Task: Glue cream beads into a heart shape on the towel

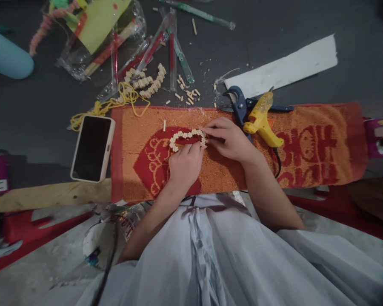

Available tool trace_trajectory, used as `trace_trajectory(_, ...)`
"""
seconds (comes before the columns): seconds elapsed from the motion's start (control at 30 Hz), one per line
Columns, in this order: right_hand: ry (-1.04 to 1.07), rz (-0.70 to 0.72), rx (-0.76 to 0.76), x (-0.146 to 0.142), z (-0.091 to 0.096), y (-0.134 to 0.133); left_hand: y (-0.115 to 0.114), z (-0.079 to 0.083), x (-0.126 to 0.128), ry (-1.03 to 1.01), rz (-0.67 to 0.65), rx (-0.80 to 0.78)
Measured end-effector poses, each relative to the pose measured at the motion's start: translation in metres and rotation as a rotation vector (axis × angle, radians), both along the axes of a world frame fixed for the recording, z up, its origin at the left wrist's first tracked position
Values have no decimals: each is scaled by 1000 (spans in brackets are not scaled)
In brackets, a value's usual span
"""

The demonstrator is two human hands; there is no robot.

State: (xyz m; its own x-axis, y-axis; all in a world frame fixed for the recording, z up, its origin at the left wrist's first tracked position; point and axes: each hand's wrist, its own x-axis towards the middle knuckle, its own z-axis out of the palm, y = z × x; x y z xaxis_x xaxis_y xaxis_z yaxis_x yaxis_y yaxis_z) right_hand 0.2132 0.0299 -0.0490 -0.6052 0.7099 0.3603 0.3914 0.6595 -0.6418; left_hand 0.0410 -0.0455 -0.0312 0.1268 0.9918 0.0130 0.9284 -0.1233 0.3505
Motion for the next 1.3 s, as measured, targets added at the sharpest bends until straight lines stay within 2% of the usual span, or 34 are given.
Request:
trace_trajectory(0.27,-7,-17,5,-1,0,-1,0,0,1,-21,2,-9)
trace_trajectory(0.47,6,5,28,-1,3,-2,-2,-2,0,-23,33,44)
trace_trajectory(0.77,-131,-39,-97,5,20,-9,-14,1,-5,17,11,200)
trace_trajectory(1.0,-154,-191,-74,-4,20,-22,-29,12,-33,-47,-45,399)
trace_trajectory(1.13,-125,-232,-35,-9,15,-23,-29,16,-57,-69,5,476)
trace_trajectory(1.3,-107,-241,-1,-10,11,-22,-25,10,-82,-76,143,438)
